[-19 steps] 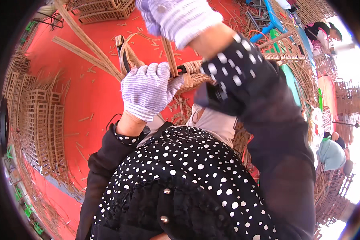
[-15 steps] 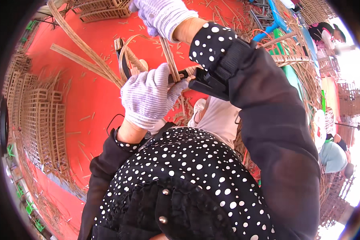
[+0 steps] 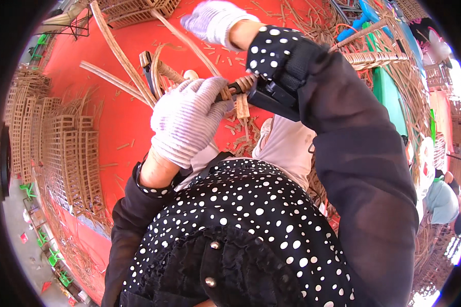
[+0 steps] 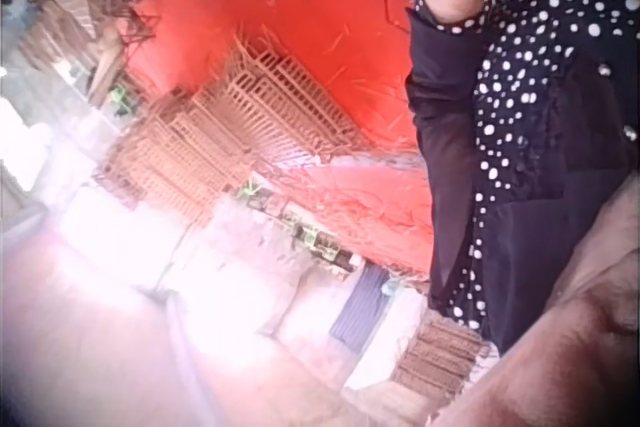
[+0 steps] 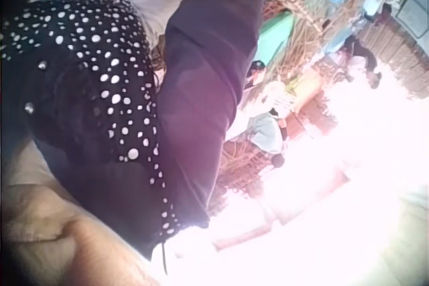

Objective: The person is weaving bamboo strips together to form a structure, using a nail gun and pliers to secure and trim the material.

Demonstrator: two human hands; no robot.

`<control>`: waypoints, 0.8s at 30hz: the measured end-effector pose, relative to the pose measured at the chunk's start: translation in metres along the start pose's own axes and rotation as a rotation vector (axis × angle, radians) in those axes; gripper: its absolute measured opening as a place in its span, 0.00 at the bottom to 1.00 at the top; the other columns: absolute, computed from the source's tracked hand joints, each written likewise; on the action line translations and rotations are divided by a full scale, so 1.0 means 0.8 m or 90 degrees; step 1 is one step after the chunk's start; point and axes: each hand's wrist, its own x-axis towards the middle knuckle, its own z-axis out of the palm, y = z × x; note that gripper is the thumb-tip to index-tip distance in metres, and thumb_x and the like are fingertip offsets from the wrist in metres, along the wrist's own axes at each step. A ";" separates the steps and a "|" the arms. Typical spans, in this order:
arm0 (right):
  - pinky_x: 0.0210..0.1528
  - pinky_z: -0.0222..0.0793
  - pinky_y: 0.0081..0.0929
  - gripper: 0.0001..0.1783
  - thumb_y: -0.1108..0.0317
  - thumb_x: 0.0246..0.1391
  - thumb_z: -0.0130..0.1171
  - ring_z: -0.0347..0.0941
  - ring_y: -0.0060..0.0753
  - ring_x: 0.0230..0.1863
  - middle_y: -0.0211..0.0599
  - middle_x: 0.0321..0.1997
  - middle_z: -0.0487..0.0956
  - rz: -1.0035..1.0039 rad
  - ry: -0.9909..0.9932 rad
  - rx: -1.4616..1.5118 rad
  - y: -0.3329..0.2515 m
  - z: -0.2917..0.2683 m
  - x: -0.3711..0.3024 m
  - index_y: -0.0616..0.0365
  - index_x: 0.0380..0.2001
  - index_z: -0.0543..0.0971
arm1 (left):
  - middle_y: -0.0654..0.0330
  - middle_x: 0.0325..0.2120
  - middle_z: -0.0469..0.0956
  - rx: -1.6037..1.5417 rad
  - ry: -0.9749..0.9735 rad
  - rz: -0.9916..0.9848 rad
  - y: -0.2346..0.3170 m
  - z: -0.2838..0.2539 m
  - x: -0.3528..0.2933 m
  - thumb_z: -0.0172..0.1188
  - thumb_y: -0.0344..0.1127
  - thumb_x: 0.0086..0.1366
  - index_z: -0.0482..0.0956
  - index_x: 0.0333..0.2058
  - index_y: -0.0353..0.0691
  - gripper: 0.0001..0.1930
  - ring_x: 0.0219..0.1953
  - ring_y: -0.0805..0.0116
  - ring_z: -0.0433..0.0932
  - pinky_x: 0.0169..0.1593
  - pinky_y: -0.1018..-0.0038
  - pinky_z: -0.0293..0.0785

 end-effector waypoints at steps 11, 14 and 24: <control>0.33 0.69 0.23 0.08 0.70 0.51 0.54 0.73 0.30 0.28 0.37 0.28 0.77 0.380 0.134 0.652 -0.108 -0.061 -0.212 0.62 0.33 0.77 | 0.53 0.30 0.75 -0.045 -0.189 -0.058 -0.039 -0.015 0.026 0.56 0.42 0.52 0.74 0.38 0.41 0.16 0.39 0.55 0.73 0.43 0.64 0.69; 0.37 0.70 0.24 0.14 0.72 0.51 0.53 0.76 0.34 0.34 0.41 0.33 0.78 0.371 0.173 0.663 -0.123 -0.034 -0.207 0.59 0.42 0.74 | 0.52 0.30 0.75 -0.050 -0.223 -0.049 -0.042 -0.012 0.029 0.57 0.45 0.51 0.74 0.38 0.41 0.18 0.39 0.54 0.73 0.43 0.65 0.69; 0.37 0.71 0.28 0.23 0.70 0.51 0.52 0.77 0.36 0.35 0.43 0.32 0.79 0.408 0.159 0.851 -0.148 -0.004 -0.197 0.62 0.51 0.63 | 0.54 0.32 0.77 -0.075 -0.222 -0.057 -0.038 -0.008 0.039 0.61 0.36 0.50 0.73 0.42 0.33 0.20 0.35 0.65 0.76 0.42 0.73 0.70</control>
